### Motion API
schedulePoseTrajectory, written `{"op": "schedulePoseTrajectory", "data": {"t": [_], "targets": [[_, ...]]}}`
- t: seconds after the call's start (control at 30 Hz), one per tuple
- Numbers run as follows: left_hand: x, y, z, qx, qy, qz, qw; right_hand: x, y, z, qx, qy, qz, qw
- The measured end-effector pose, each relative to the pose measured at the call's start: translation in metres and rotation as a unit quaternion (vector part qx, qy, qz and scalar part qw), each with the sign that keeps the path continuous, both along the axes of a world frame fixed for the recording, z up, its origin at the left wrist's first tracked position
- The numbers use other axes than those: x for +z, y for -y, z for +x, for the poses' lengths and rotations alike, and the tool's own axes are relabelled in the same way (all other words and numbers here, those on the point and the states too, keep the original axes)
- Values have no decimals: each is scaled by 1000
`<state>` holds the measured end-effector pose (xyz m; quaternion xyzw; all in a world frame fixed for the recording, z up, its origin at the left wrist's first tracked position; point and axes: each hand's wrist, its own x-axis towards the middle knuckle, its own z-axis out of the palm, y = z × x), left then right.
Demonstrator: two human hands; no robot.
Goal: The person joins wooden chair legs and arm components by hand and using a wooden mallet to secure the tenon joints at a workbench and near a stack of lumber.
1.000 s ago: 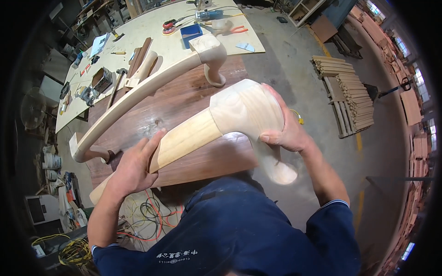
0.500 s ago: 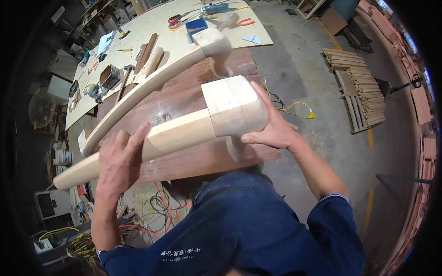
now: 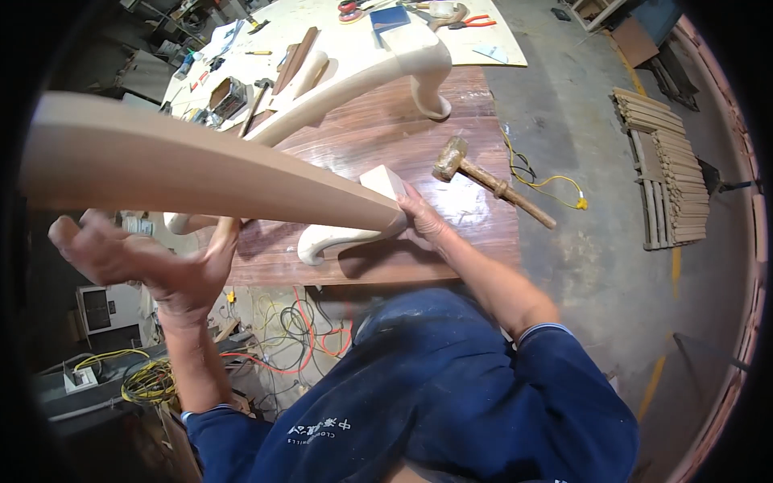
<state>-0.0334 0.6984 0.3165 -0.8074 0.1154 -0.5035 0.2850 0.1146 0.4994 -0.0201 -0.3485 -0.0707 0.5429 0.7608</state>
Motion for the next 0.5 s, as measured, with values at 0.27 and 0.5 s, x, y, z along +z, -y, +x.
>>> {"op": "schedulePoseTrajectory", "data": {"t": [0.27, 0.5], "targets": [[-51, 38, 47, -289, -228, -648, 667, -64, -42, -5, 36, 4, -36, 999], [-90, 28, 68, -326, -242, -757, 513, -22, -11, 43, 88, 131, -151, 976]]}}
